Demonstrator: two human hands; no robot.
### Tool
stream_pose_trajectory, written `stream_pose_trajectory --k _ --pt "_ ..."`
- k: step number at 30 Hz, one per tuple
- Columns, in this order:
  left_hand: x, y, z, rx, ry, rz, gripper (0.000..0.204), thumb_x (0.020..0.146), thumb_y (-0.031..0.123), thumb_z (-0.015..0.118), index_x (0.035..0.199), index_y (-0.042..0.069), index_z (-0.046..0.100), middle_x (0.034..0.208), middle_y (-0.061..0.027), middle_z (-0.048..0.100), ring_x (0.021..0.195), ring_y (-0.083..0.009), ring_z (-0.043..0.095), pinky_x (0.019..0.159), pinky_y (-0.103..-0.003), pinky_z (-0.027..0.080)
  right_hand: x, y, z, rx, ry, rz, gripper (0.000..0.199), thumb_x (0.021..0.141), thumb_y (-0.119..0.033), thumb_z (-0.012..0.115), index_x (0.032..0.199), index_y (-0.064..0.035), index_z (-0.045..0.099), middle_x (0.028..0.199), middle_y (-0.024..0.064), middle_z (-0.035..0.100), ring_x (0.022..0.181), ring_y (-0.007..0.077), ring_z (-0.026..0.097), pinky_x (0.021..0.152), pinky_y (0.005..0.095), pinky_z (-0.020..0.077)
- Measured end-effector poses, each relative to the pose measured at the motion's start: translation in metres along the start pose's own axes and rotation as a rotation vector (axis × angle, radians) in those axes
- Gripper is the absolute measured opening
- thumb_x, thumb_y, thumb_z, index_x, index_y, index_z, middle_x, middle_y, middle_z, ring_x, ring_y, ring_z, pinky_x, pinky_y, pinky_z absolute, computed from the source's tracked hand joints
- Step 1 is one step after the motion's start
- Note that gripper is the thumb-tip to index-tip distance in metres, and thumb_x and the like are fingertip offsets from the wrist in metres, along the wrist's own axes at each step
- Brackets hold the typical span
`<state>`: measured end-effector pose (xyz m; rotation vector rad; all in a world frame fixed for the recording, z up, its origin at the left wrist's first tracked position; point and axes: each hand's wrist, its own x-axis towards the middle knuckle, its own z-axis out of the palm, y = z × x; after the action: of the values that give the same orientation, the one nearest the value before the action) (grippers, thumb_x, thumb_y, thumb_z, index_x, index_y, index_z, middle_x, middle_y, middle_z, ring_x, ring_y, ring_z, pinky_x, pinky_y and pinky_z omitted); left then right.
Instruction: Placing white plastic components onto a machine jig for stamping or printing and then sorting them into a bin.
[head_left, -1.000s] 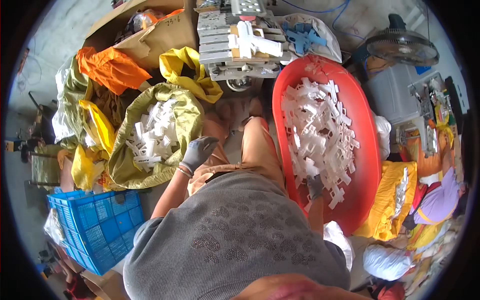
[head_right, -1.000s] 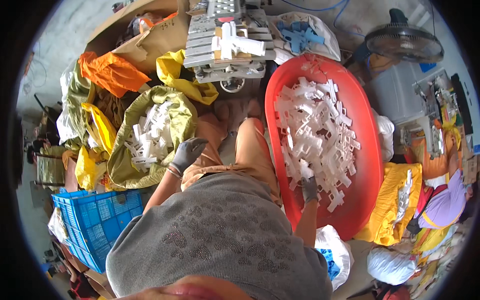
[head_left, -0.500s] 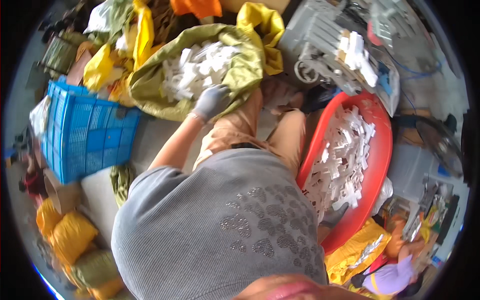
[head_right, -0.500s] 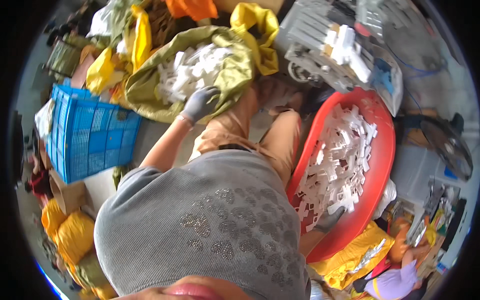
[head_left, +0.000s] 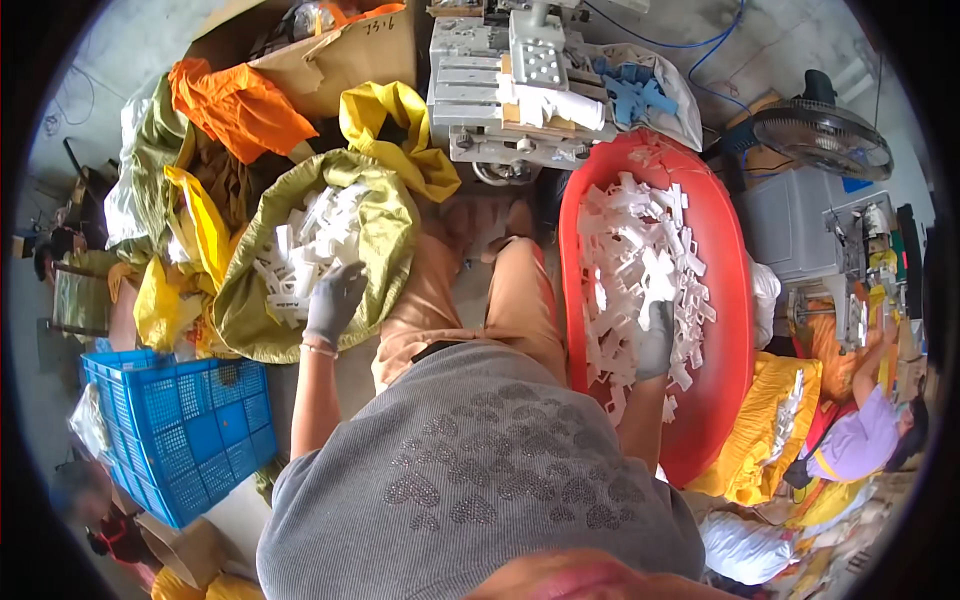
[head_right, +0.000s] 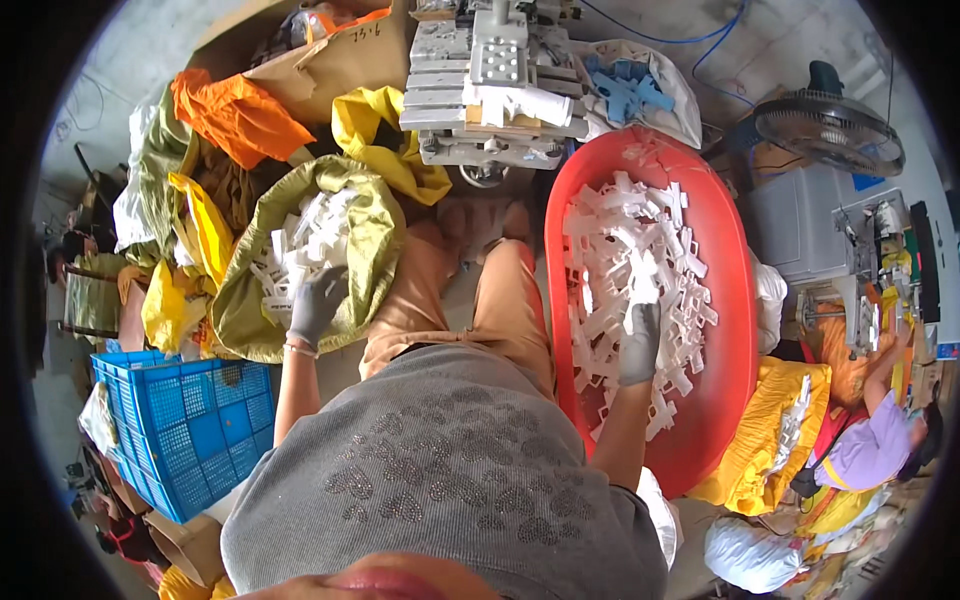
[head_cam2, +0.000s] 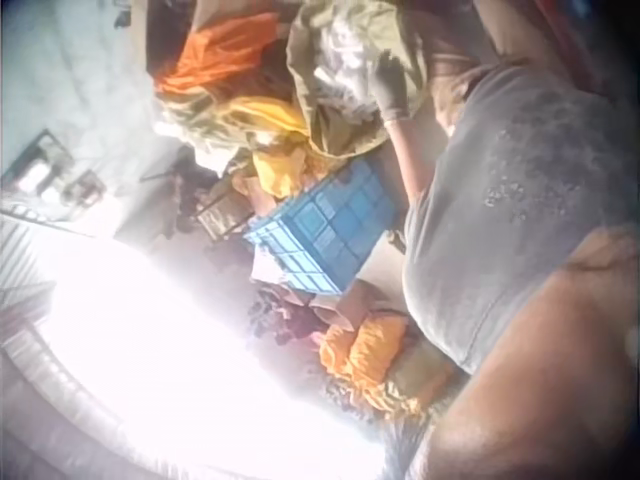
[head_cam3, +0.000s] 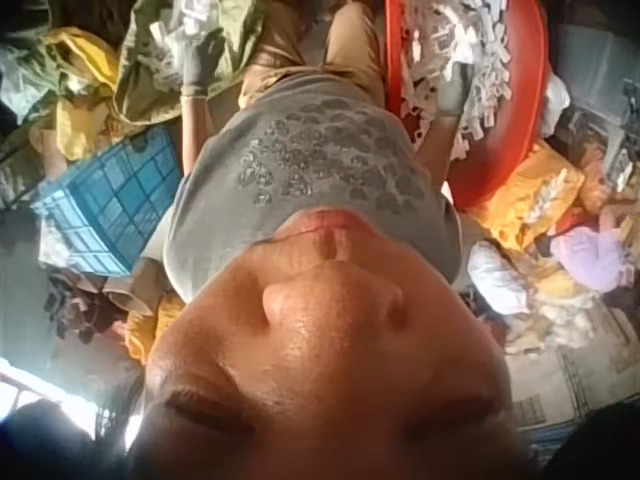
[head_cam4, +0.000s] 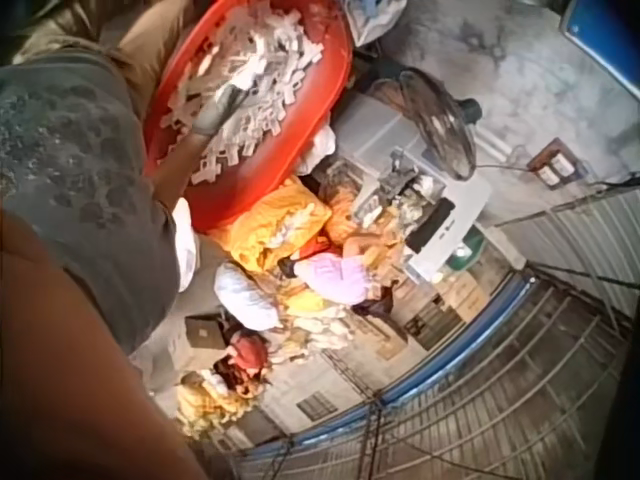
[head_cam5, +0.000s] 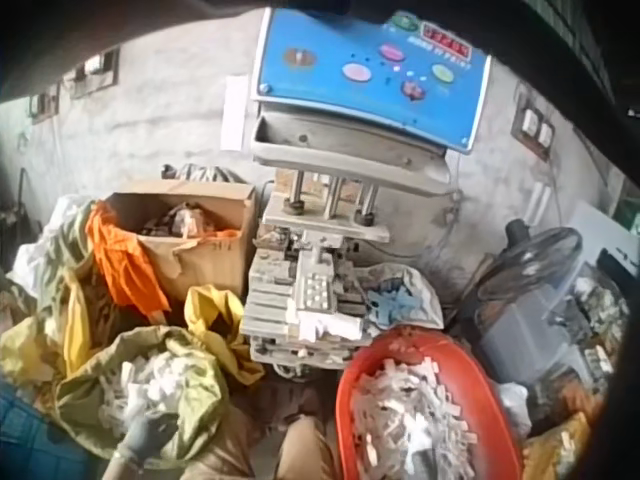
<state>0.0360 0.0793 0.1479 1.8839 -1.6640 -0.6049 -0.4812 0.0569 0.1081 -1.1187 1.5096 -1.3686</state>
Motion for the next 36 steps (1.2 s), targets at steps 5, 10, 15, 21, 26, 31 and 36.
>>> stream_pose_trajectory --k 5,10,15,21,26,31,36 --pt "0.073 0.086 -0.019 -0.023 0.188 0.342 0.025 0.084 0.014 0.060 0.107 0.004 0.063 0.106 -0.0144 0.064 0.099 -0.0297 0.061 0.085 -0.034 0.047 0.014 -0.020 0.020 0.122 -0.091 0.107 0.040 0.096 -0.029 0.047 0.128 -0.0056 0.046 0.110 0.0006 0.052 0.095 0.0093 0.050 0.082 0.0246 0.0412" --pt "0.138 0.149 -0.028 -0.023 0.297 0.596 0.026 0.083 0.015 0.061 0.108 0.006 0.063 0.106 -0.0135 0.063 0.098 -0.0298 0.060 0.085 -0.035 0.047 0.006 -0.050 0.038 0.178 -0.074 0.042 0.039 0.096 -0.026 0.046 0.129 -0.0056 0.045 0.108 0.0002 0.053 0.092 0.0092 0.050 0.081 0.0249 0.0414" --pt "0.184 0.182 -0.017 -0.015 0.171 0.683 0.032 0.081 0.018 0.064 0.110 0.006 0.061 0.108 -0.0130 0.061 0.100 -0.0311 0.057 0.086 -0.037 0.046 -0.003 -0.048 0.031 0.191 -0.084 0.045 0.041 0.093 -0.013 0.048 0.133 -0.0049 0.042 0.121 0.0012 0.048 0.103 0.0099 0.047 0.093 0.0256 0.0377" --pt "0.214 0.207 -0.007 -0.127 0.055 0.723 0.035 0.076 0.013 0.069 0.107 0.002 0.059 0.099 -0.0144 0.064 0.088 -0.0302 0.062 0.075 -0.035 0.051 0.000 -0.057 0.030 0.107 -0.070 0.063 0.046 0.090 -0.009 0.052 0.134 -0.0037 0.042 0.129 0.0019 0.045 0.113 0.0120 0.044 0.099 0.0265 0.0339" --pt "0.222 0.205 -0.012 -0.155 0.144 0.754 0.034 0.074 0.020 0.074 0.103 0.005 0.061 0.091 -0.0153 0.065 0.084 -0.0310 0.064 0.074 -0.035 0.050 0.041 -0.111 0.059 -0.010 -0.106 -0.095 0.042 0.092 -0.014 0.052 0.131 -0.0032 0.044 0.124 0.0050 0.048 0.111 0.0134 0.048 0.095 0.0265 0.0378" --pt "0.179 0.164 -0.030 -0.230 0.411 0.547 0.038 0.071 0.010 0.075 0.107 0.003 0.062 0.096 -0.0105 0.067 0.088 -0.0189 0.065 0.080 -0.028 0.050 0.113 -0.163 0.121 -0.075 -0.333 -0.561 0.047 0.082 -0.004 0.061 0.127 -0.0023 0.047 0.126 0.0118 0.051 0.116 0.0220 0.050 0.097 0.0320 0.0399" --pt "0.096 0.045 -0.049 -0.284 0.450 0.043 0.037 0.080 0.016 0.069 0.115 0.005 0.061 0.104 -0.0059 0.067 0.091 -0.0113 0.063 0.082 -0.026 0.050 0.161 -0.197 0.181 -0.474 -0.444 -0.967 0.044 0.078 -0.006 0.063 0.121 -0.0085 0.055 0.124 0.0121 0.054 0.115 0.0290 0.051 0.098 0.0344 0.0400"
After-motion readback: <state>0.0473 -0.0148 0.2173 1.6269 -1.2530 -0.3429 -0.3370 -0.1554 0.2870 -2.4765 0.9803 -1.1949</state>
